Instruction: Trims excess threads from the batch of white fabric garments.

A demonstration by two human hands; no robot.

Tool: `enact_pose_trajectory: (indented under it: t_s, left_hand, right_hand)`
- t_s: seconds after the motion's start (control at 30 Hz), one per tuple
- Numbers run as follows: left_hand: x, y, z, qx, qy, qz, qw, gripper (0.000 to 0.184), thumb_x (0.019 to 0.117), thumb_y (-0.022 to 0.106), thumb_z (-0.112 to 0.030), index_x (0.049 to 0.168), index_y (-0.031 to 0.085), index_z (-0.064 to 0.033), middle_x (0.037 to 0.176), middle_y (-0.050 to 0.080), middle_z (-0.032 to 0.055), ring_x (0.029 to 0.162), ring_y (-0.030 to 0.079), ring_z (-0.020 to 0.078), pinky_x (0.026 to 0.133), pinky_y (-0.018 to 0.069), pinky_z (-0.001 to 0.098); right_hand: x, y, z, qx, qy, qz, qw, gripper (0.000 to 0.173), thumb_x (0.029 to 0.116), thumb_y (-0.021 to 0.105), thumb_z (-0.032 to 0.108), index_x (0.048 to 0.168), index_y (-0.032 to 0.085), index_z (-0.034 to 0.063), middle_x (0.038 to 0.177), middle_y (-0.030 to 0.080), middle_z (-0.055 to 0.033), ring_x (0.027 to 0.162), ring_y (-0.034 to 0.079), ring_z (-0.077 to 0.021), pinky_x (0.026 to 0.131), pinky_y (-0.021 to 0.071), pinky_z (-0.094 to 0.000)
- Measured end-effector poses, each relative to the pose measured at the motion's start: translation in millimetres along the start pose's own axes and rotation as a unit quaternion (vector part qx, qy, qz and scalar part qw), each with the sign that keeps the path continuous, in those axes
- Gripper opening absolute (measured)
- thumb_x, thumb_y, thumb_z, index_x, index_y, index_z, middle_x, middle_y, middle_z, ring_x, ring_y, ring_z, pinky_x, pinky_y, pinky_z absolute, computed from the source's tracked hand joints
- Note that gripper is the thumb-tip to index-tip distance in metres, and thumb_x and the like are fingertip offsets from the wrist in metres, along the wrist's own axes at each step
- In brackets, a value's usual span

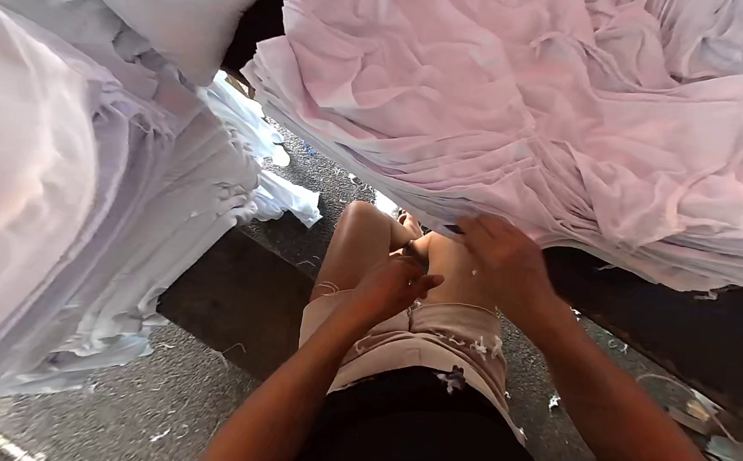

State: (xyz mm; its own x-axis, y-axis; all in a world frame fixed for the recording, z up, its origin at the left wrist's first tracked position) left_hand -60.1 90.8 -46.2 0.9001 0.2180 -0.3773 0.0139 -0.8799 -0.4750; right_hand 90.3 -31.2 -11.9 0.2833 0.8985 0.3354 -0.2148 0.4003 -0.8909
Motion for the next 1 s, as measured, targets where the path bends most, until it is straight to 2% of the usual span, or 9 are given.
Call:
enact_pose_trajectory:
  t_s: [0.07, 0.23, 0.4, 0.5, 0.6, 0.77, 0.9, 0.97, 1.0]
  left_hand:
    - [3.5, -2.9, -1.4, -0.019, -0.05, -0.028, 0.998, 0.045, 0.1068, 0.053, -0.035, 0.118, 0.07, 0.0051, 0.129, 0.064, 0.0228, 0.123, 0.061, 0.0352, 0.107, 0.0443, 0.0537]
    - [27.8, 3.8, -2.8, -0.16, -0.067, -0.248, 0.953, 0.032, 0.1026, 0.063, -0.023, 0.121, 0.064, 0.003, 0.105, 0.069, 0.0153, 0.089, 0.069, 0.0217, 0.082, 0.0574, 0.0414]
    - [27.0, 11.6, -6.4, -0.197, -0.021, -0.242, 0.95, 0.017, 0.1037, 0.058, -0.01, 0.105, 0.069, 0.0027, 0.085, 0.069, 0.0038, 0.073, 0.062, 0.0045, 0.073, 0.0533, 0.0229]
    - [13.6, 12.0, -9.0, -0.168, -0.005, -0.268, 0.949, 0.015, 0.1008, 0.06, -0.008, 0.1, 0.071, 0.0017, 0.083, 0.069, 0.0025, 0.074, 0.063, 0.0026, 0.073, 0.0529, 0.0208]
    - [10.1, 13.0, -8.9, -0.154, 0.013, -0.277, 0.949, 0.017, 0.1014, 0.059, -0.01, 0.096, 0.071, 0.002, 0.083, 0.069, 0.0022, 0.075, 0.064, 0.0017, 0.074, 0.0537, 0.0199]
    - [7.4, 13.4, -7.9, -0.08, 0.039, -0.237, 0.967, 0.02, 0.1014, 0.059, -0.011, 0.099, 0.072, 0.0031, 0.09, 0.071, 0.0075, 0.083, 0.066, 0.0067, 0.082, 0.0544, 0.0245]
    - [0.5, 6.8, -9.3, -0.018, 0.031, -0.007, 0.999, 0.04, 0.1087, 0.048, -0.028, 0.102, 0.074, 0.0019, 0.103, 0.071, 0.0145, 0.098, 0.066, 0.0211, 0.092, 0.0504, 0.0422]
    - [0.9, 13.2, -12.9, -0.036, 0.051, -0.013, 0.998, 0.044, 0.1089, 0.046, -0.031, 0.104, 0.074, 0.0016, 0.106, 0.071, 0.0152, 0.103, 0.066, 0.0219, 0.096, 0.0502, 0.043]
    - [2.9, 18.5, -14.0, -0.049, 0.073, -0.048, 0.995, 0.042, 0.1082, 0.047, -0.031, 0.105, 0.074, 0.0018, 0.105, 0.071, 0.0148, 0.102, 0.067, 0.0205, 0.095, 0.0508, 0.0408]
  right_hand:
    - [-10.0, -22.9, -8.8, 0.033, 0.048, -0.023, 0.998, 0.022, 0.1011, 0.059, 0.011, 0.111, 0.07, -0.0043, 0.092, 0.069, -0.0192, 0.079, 0.07, -0.0339, 0.068, 0.0586, -0.0486]
    - [-36.0, -47.7, -27.4, 0.057, 0.119, -0.104, 0.986, 0.031, 0.1047, 0.056, 0.019, 0.12, 0.063, -0.0073, 0.096, 0.065, -0.0192, 0.079, 0.064, -0.0207, 0.072, 0.0558, -0.0319]
    - [-44.7, -19.5, -14.2, 0.019, 0.083, -0.024, 0.996, 0.029, 0.1011, 0.059, 0.017, 0.112, 0.069, -0.008, 0.093, 0.07, -0.0217, 0.082, 0.072, -0.0343, 0.073, 0.0604, -0.0467]
    - [-34.6, 8.2, -0.5, -0.063, 0.007, -0.026, 0.998, 0.02, 0.097, 0.064, 0.012, 0.104, 0.071, -0.0059, 0.087, 0.07, -0.0206, 0.075, 0.071, -0.036, 0.062, 0.0577, -0.0448]
    - [-16.7, 25.3, 9.3, -0.079, -0.023, -0.019, 0.996, 0.017, 0.0957, 0.065, 0.008, 0.105, 0.071, -0.0049, 0.09, 0.07, -0.0193, 0.079, 0.071, -0.0347, 0.065, 0.0576, -0.044]
    - [-3.4, 28.8, 12.2, -0.043, -0.023, -0.026, 0.998, 0.012, 0.0909, 0.065, 0.0, 0.1, 0.073, -0.0035, 0.086, 0.071, -0.0174, 0.078, 0.072, -0.034, 0.066, 0.058, -0.0451]
    - [-26.5, -3.5, -2.8, -0.002, 0.084, -0.078, 0.993, 0.04, 0.0969, 0.068, 0.032, 0.115, 0.069, -0.0032, 0.107, 0.068, -0.0245, 0.084, 0.07, -0.0372, 0.066, 0.0581, -0.0485]
    - [-43.7, -9.0, -17.8, 0.008, 0.162, -0.054, 0.985, 0.055, 0.0944, 0.071, 0.039, 0.124, 0.063, -0.0065, 0.115, 0.064, -0.0281, 0.083, 0.069, -0.0397, 0.065, 0.0576, -0.0524]
    - [-54.7, -5.3, -24.7, 0.008, 0.174, -0.049, 0.984, 0.047, 0.0963, 0.069, 0.032, 0.121, 0.064, -0.0081, 0.108, 0.067, -0.0277, 0.08, 0.071, -0.039, 0.064, 0.0584, -0.052]
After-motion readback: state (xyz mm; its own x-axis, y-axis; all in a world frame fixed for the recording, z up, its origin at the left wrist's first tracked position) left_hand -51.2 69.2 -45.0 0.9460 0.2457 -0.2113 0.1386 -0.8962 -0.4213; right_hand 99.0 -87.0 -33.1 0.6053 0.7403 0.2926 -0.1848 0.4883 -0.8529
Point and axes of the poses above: each hand's wrist, its own x-axis towards the middle knuckle, its own y-axis out of the palm, z = x × y, the point moved 1 cm from there along x, towards the middle knuckle
